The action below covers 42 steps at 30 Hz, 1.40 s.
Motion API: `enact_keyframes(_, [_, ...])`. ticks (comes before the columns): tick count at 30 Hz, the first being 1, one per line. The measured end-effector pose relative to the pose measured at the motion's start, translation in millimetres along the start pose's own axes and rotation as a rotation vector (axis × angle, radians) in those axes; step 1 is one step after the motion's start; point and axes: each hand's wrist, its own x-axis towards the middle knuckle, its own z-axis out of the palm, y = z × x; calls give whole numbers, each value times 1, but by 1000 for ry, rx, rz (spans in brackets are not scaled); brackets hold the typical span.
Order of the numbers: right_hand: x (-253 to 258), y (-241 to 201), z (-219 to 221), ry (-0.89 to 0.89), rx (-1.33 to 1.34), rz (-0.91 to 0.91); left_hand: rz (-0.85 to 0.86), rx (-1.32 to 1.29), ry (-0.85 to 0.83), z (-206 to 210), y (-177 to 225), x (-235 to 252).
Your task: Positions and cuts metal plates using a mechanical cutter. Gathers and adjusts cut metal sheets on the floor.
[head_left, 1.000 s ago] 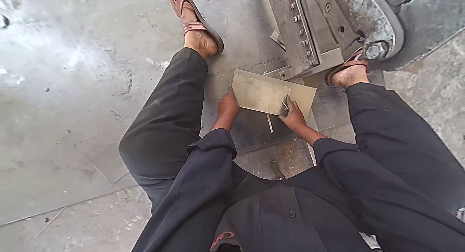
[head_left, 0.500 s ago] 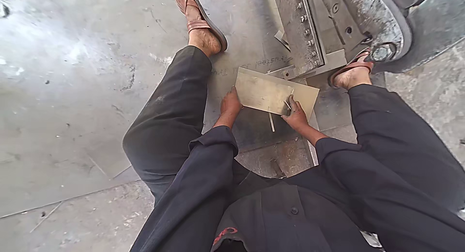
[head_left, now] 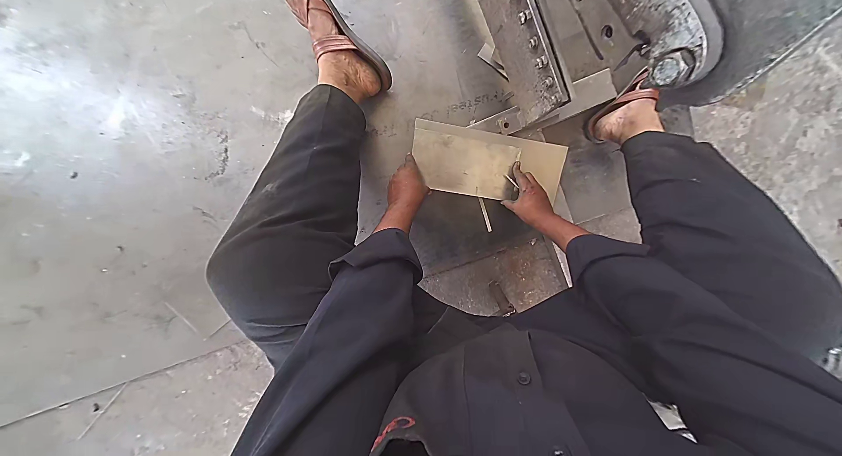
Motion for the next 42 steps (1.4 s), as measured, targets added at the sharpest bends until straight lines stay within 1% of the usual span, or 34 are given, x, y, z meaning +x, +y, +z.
enact_keyframes(4, [3,-2,-2,-39,-37,16,-4,10,-2,1,0,2])
enact_keyframes(9, [0,5,3,26,-33,-34,-9,15,-3,1,1,1])
enact_keyframes(11, [3,-1,-2,-27,-56,4,-9,16,-7,0,2,1])
enact_keyframes(14, [3,-2,-4,-43,-50,23,-8,29,-2,0,2,1])
enact_keyframes(19, [-3,16,12,87,4,-92,2,37,-2,1,0,2])
enact_keyframes(22, [-9,6,1,85,26,-87,2,43,-3,2,2,3])
enact_keyframes(24, [-6,-1,-3,38,8,-54,6,52,12,3,1,3])
enact_keyframes(26, [2,-3,-6,-51,-45,-8,-1,68,16,2,2,3])
enact_keyframes(28, [3,-3,-7,-76,-55,4,-9,84,14,2,3,2])
enact_keyframes(37, [3,-1,-6,-90,-36,20,-2,88,17,3,2,2])
enact_keyframes(42, [2,-2,-10,-106,-49,22,-26,117,-40,0,9,5])
